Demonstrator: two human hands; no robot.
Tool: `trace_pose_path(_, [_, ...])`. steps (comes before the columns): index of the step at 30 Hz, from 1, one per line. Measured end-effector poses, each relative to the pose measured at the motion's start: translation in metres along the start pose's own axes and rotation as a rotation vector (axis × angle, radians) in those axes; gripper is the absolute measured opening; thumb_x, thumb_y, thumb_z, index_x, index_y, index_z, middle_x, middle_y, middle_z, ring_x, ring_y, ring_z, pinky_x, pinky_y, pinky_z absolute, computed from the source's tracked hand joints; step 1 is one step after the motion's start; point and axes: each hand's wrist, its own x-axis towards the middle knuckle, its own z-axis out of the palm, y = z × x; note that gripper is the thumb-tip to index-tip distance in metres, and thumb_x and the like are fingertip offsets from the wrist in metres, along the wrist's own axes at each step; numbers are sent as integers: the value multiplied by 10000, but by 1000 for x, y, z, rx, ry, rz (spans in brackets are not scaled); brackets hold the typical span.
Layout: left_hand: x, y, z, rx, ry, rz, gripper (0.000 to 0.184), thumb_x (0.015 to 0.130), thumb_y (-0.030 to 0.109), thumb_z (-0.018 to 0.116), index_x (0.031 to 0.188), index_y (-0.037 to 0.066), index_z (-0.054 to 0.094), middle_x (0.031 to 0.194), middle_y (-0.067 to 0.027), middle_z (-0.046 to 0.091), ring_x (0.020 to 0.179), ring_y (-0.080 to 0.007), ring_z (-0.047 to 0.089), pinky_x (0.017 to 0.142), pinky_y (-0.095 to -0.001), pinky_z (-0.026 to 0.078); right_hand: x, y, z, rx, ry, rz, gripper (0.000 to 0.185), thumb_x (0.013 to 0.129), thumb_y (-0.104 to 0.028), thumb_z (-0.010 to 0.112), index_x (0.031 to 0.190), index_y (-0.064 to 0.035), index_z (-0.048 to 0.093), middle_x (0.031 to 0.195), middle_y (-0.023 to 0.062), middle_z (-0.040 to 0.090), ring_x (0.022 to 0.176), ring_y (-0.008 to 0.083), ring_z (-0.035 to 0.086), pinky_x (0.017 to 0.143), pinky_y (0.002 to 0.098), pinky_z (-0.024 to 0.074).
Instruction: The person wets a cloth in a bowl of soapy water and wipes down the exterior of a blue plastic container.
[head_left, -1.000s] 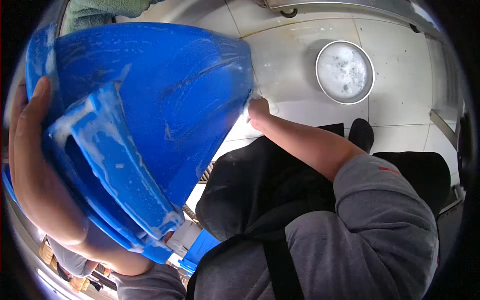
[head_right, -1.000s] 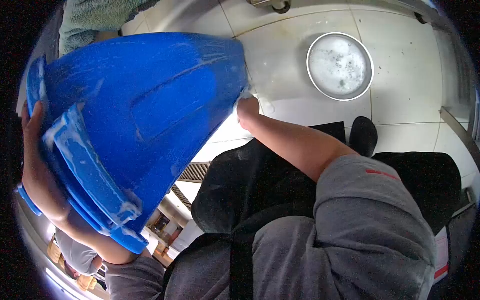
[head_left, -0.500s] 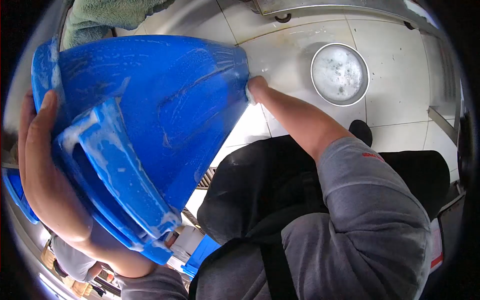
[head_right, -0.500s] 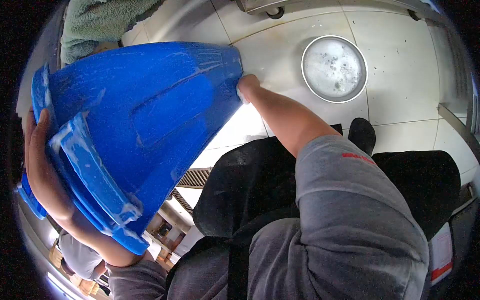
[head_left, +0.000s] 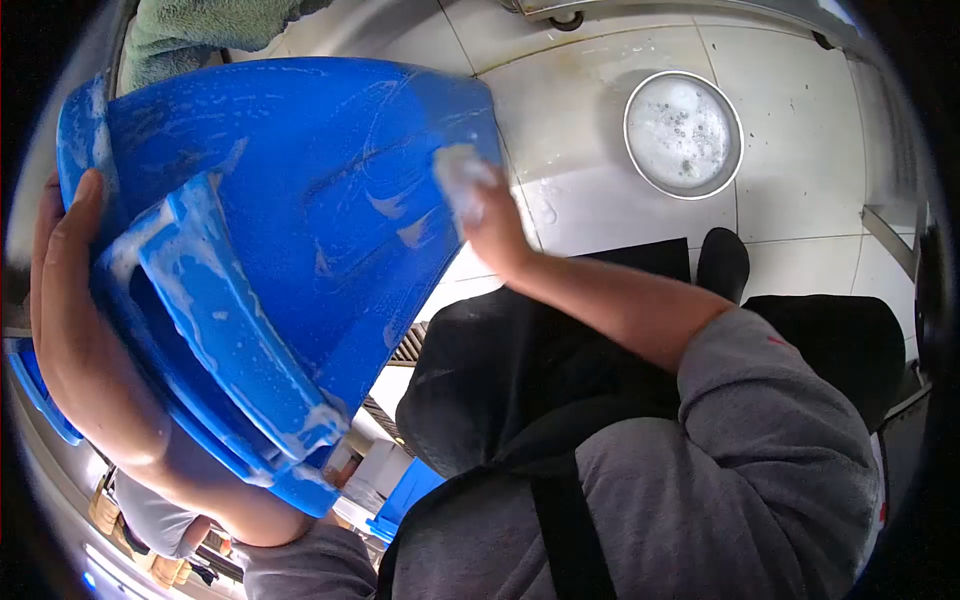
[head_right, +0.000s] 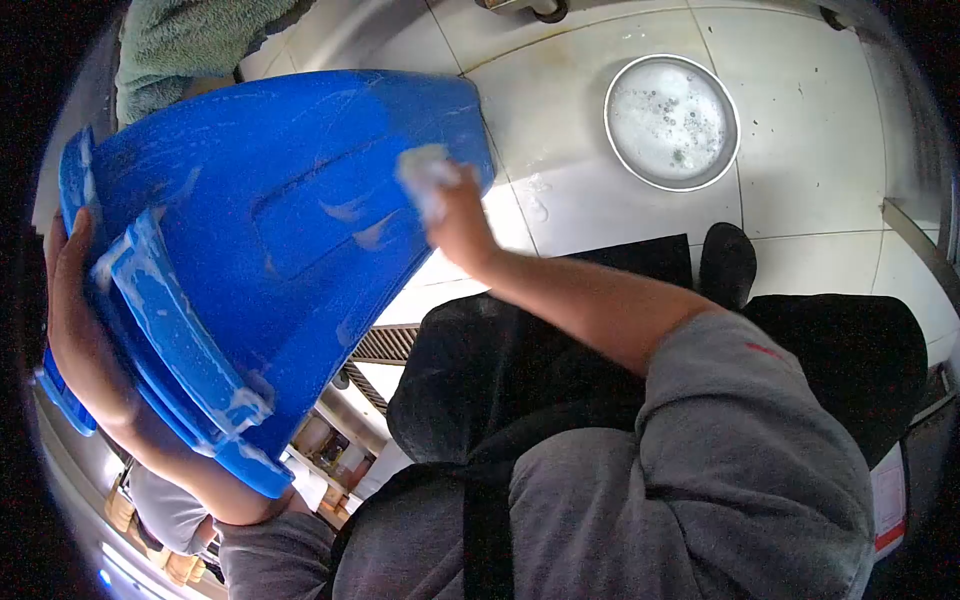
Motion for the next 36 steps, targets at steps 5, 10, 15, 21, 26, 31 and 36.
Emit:
trace_pose_path(5, [0, -5, -5, -56, -66, -98, 351, 908, 123, 400, 1186, 11, 584, 1324, -194, 468, 1197, -281, 476, 1055, -361, 334, 17, -59, 5, 113, -56, -143, 531, 598, 52, 615, 1112, -81, 593, 1174, 138, 499, 1085, 372, 422, 873, 462, 376])
trace_pose_path(10, [3, 3, 0, -87, 1, -100, 361, 907, 108, 381, 1192, 9, 580, 1327, -184, 462, 1194, -271, 474, 1055, -353, 328, 55, -4, 17, -52, 189, 62, 478, 659, 38, 570, 1117, -95, 606, 1145, 180, 533, 1099, 356, 465, 875, 481, 382])
trace_pose_path(15, [7, -17, -7, -82, -65, 25, 354, 890, 99, 407, 1181, 3, 584, 1320, -181, 471, 1182, -250, 483, 1049, -343, 328, 114, -84, 25, 98, 234, -219, 402, 786, -20, 503, 1175, -112, 546, 998, 203, 566, 983, 370, 500, 899, 462, 351])
trace_pose_path(21, [15, -18, -6, 39, -53, 80, 377, 900, 104, 391, 1230, 8, 547, 1300, -160, 498, 1190, -220, 476, 1062, -335, 309, -2, -122, 20, 914, -248, -342, 292, 797, -52, 623, 1037, -188, 526, 1000, 70, 532, 946, 196, 544, 875, 437, 365])
trace_pose_path(26, [20, -13, -6, 89, -131, 53, 379, 919, 105, 355, 1234, 10, 543, 1261, -144, 537, 1178, -212, 490, 1065, -328, 304, 28, -107, 10, 63, 34, -242, 413, 702, 30, 607, 1087, -110, 554, 1136, 135, 485, 1141, 309, 422, 924, 464, 363])
trace_pose_path(31, [20, -12, 2, -393, -82, -173, 280, 909, 131, 428, 1028, -14, 636, 970, -49, 600, 895, -118, 540, 853, -238, 398, -20, -95, 2, 740, -441, -185, 295, 766, -62, 635, 1046, -103, 552, 1200, 74, 440, 1176, 281, 402, 918, 508, 344])
trace_pose_path(36, [15, -15, 0, -466, -111, -372, 342, 973, 193, 366, 1198, 45, 577, 1109, -98, 611, 990, -146, 585, 919, -268, 431, -20, -161, -5, 369, -184, -526, 266, 836, -174, 598, 1091, -195, 523, 1042, 43, 532, 975, 192, 562, 804, 379, 463])
